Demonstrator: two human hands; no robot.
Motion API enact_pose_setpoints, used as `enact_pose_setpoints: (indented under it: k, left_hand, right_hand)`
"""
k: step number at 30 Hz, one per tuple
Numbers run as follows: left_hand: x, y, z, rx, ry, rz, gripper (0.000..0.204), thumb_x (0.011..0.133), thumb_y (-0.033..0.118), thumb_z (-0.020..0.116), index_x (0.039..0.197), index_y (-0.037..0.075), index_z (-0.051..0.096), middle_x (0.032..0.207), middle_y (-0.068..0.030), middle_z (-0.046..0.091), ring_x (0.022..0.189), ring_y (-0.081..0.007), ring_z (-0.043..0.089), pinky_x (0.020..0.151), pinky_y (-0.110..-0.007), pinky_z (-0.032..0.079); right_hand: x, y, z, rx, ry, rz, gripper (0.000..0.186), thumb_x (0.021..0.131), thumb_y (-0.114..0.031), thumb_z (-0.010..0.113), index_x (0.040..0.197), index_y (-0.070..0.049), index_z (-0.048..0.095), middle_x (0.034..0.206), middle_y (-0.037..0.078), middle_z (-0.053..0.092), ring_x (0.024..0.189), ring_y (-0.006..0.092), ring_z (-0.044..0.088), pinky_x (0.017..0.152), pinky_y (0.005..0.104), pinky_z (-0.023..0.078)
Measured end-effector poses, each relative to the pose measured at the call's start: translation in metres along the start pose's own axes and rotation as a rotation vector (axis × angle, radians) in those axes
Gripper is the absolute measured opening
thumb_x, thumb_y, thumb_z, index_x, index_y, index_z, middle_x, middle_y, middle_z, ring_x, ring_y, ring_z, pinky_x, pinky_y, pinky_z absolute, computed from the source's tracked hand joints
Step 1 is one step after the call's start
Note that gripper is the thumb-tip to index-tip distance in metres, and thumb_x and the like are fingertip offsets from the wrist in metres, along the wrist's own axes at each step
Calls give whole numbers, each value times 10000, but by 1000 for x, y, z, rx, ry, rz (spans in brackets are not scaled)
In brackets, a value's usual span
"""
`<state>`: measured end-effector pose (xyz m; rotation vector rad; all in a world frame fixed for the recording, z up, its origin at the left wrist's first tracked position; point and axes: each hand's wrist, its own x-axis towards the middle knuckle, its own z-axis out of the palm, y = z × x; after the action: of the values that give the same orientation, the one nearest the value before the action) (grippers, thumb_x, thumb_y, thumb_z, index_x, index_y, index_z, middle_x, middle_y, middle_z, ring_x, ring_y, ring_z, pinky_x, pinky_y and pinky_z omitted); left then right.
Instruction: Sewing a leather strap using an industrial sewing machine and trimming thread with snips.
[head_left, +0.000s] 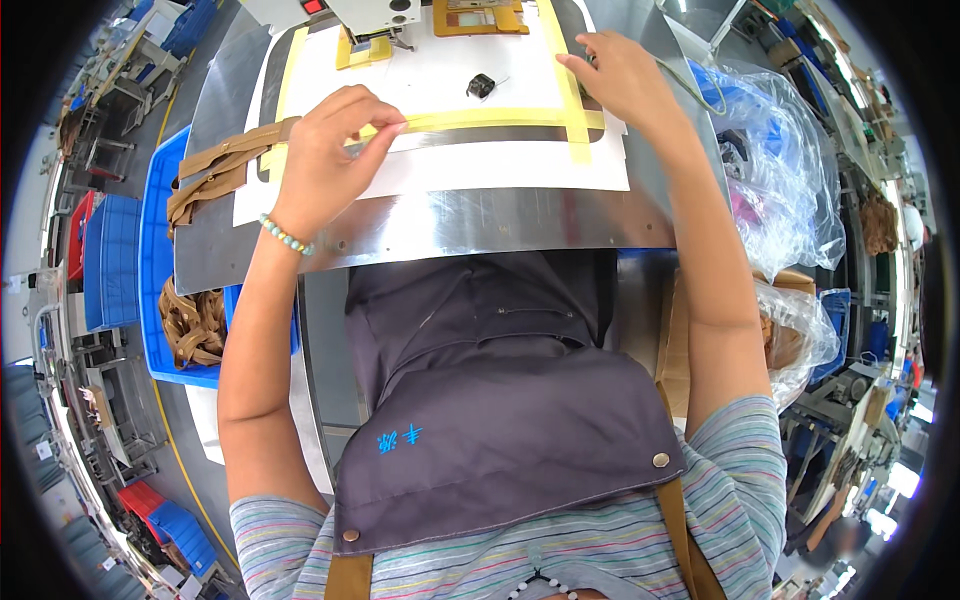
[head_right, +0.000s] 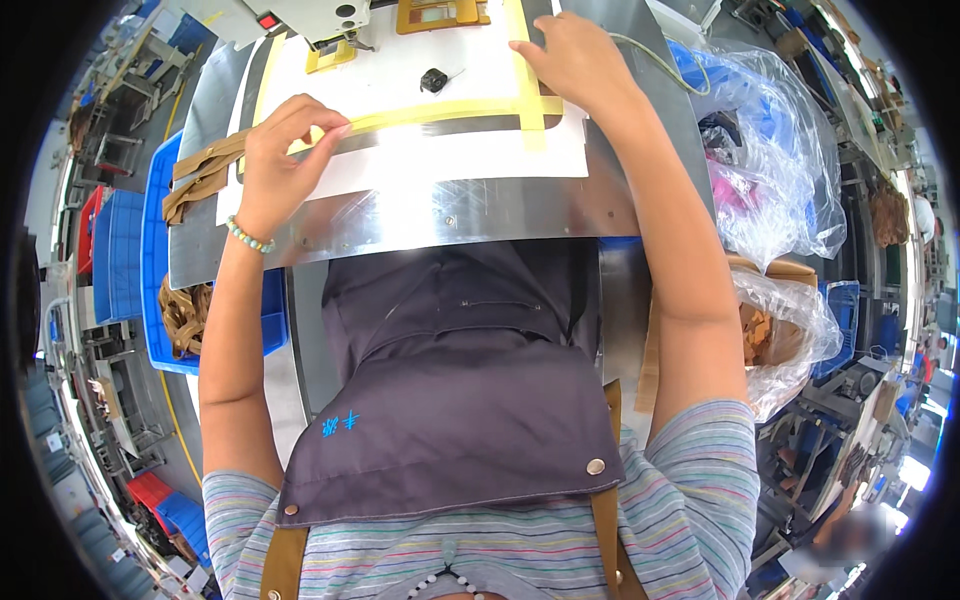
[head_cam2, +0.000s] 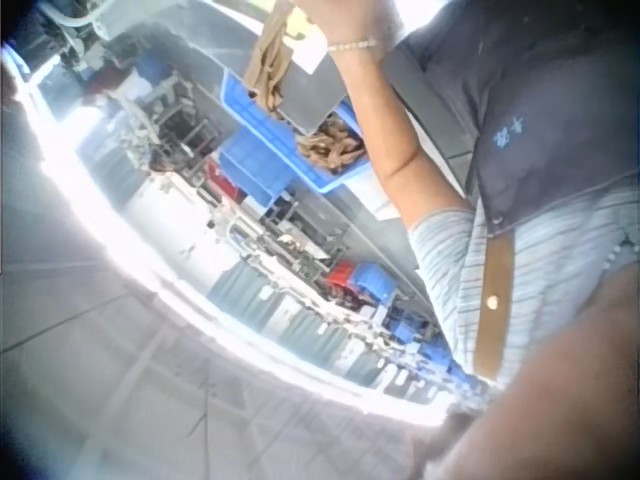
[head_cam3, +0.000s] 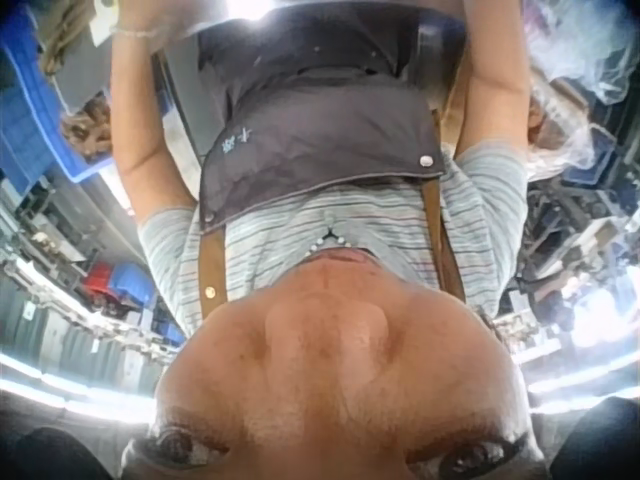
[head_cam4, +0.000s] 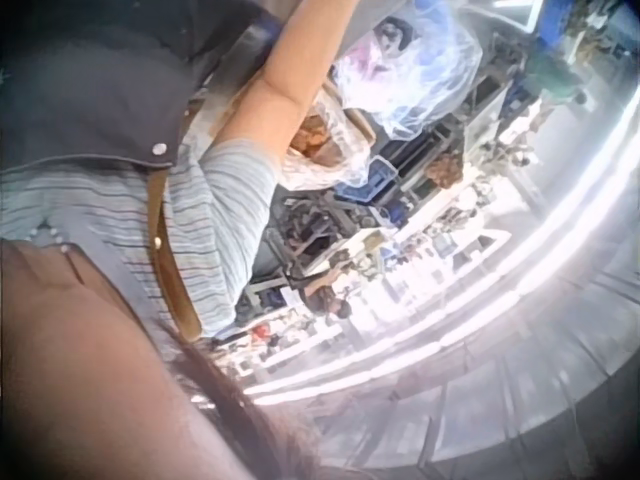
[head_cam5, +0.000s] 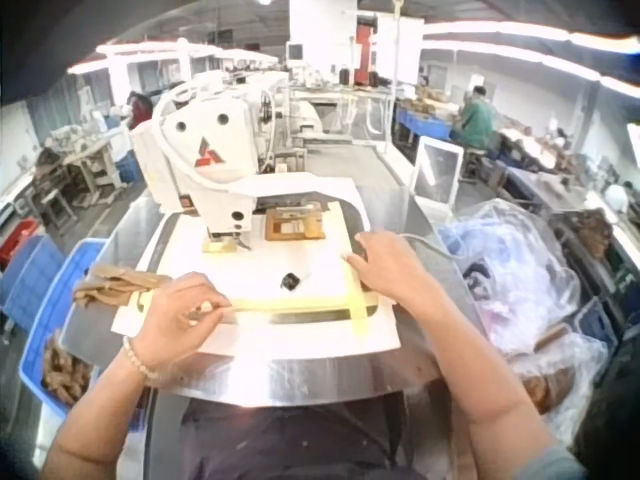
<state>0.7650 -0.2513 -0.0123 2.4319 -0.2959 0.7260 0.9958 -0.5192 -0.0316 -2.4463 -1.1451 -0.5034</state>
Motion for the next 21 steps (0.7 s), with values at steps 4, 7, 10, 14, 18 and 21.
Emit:
enact_pose_setpoints:
  k: [4,7,10,14,18,21]
  left_hand:
    - [-3,0,-15,36,49,-38,33,869,22,740,895,27,720,829,-20,673,692,-95,537,598,-233,383]
    - [-5,1,-26,5,39,-128,34,875,29,742,888,23,712,832,-10,662,687,-82,508,607,-232,385]
    - [-3,7,-31,15,27,-122,22,869,39,740,879,27,725,808,-8,662,681,-80,514,600,-233,386]
    - [-5,15,-26,-62,-30,-107,25,883,40,732,892,22,718,814,-7,649,683,-79,509,604,-236,379]
    - [-16,9,-26,64,-82,-95,37,859,36,730,893,28,718,805,-34,652,683,-133,550,618,-276,405]
    - [-21,-14,-34,359,-66,-46,45,855,41,723,885,14,703,810,-64,650,744,-205,592,662,-340,454]
  right_hand:
    - [1,15,21,-150,-129,76,407,937,-196,579,1283,15,614,1111,126,686,923,218,652,818,323,518]
    - [-4,23,27,-38,130,-81,245,878,-77,556,1071,47,643,1095,219,636,997,441,617,890,501,507]
    - [-5,26,22,105,134,50,245,838,-20,532,1032,68,655,1050,260,631,1019,452,607,923,499,492]
    - [-4,12,-6,193,98,183,244,796,18,568,1011,99,650,1010,308,630,1008,453,620,931,457,512]
    - [-18,-22,-37,655,-78,222,267,890,-86,565,1118,35,637,961,133,662,879,237,635,805,348,514]
    - [-39,-48,-47,945,-306,316,348,922,-126,468,1211,8,607,936,44,626,809,141,591,738,298,485]
